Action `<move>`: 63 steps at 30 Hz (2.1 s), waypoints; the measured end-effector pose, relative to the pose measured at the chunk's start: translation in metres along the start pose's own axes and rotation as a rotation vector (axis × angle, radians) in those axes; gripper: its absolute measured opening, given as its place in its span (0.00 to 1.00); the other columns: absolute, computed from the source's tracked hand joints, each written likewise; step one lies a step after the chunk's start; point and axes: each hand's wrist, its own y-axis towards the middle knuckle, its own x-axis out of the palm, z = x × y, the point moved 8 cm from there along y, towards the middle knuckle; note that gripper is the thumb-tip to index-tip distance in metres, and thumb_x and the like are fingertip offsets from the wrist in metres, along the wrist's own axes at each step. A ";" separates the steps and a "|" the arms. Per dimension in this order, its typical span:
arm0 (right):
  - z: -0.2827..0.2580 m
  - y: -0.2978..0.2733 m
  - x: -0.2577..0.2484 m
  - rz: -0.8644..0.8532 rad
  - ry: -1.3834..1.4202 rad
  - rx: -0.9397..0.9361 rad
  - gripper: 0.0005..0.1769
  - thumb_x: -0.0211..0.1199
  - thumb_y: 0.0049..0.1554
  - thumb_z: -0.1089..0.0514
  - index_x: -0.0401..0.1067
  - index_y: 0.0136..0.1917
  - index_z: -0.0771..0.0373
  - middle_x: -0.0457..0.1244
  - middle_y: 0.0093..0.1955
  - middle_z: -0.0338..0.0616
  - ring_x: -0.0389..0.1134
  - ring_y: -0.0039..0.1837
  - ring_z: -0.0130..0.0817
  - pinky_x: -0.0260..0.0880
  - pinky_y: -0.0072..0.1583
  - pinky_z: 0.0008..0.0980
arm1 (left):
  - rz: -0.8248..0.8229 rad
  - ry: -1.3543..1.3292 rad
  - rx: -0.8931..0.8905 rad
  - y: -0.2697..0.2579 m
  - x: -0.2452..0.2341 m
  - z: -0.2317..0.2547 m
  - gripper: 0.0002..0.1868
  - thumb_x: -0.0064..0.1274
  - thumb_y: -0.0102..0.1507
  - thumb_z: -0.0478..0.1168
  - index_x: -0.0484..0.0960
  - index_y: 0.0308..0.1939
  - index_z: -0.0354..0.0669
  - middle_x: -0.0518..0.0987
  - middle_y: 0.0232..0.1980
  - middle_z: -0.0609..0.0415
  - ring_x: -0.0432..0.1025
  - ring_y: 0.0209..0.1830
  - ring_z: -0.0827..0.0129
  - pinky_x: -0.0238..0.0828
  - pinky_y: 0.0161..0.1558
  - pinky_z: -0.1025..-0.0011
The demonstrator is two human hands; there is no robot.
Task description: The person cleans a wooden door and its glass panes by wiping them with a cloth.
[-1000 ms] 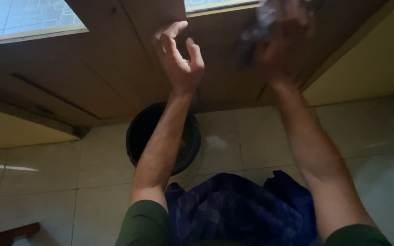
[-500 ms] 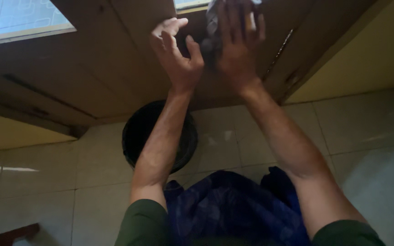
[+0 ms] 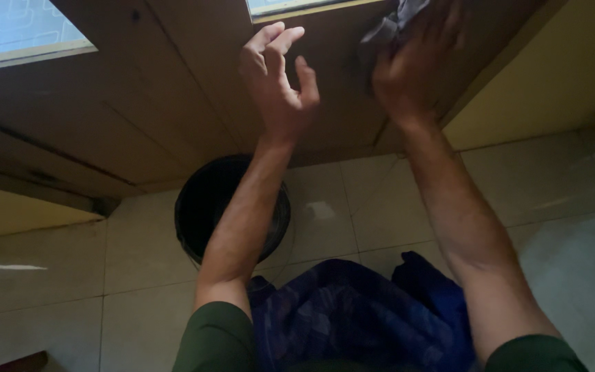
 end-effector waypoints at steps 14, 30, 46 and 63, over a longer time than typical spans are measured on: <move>-0.093 -0.013 -0.016 0.013 0.020 -0.397 0.32 0.61 0.71 0.50 0.60 0.83 0.59 0.50 0.85 0.49 0.42 0.86 0.46 0.39 0.82 0.55 | -0.007 -0.035 -0.010 0.002 0.003 0.002 0.21 0.56 0.63 0.32 0.76 0.61 0.48 0.72 0.62 0.48 0.67 0.65 0.57 0.64 0.64 0.62; -0.029 0.006 -0.024 -0.134 1.253 0.348 0.12 0.63 0.75 0.56 0.73 0.62 0.68 0.67 0.52 0.49 0.68 0.53 0.32 0.72 0.56 0.35 | -0.308 -0.540 -0.017 0.006 0.021 0.058 0.38 0.59 0.61 0.30 0.63 0.74 0.52 0.69 0.65 0.47 0.72 0.55 0.63 0.77 0.54 0.70; -0.111 0.011 -0.135 0.045 0.570 -0.374 0.39 0.71 0.59 0.63 0.56 0.78 0.58 0.50 0.76 0.49 0.57 0.77 0.56 0.62 0.76 0.49 | -0.318 -0.933 -0.351 0.024 0.035 0.033 0.19 0.54 0.69 0.33 0.72 0.63 0.49 0.78 0.60 0.48 0.81 0.53 0.67 0.88 0.54 0.69; -0.037 0.024 -0.018 -0.018 0.186 -0.075 0.41 0.60 0.70 0.55 0.45 0.86 0.68 0.39 0.87 0.67 0.36 0.87 0.63 0.29 0.84 0.58 | -0.003 0.144 0.028 0.028 -0.019 0.003 0.46 0.57 0.70 0.44 0.41 0.83 0.53 0.37 0.84 0.48 0.30 0.88 0.58 0.33 0.84 0.54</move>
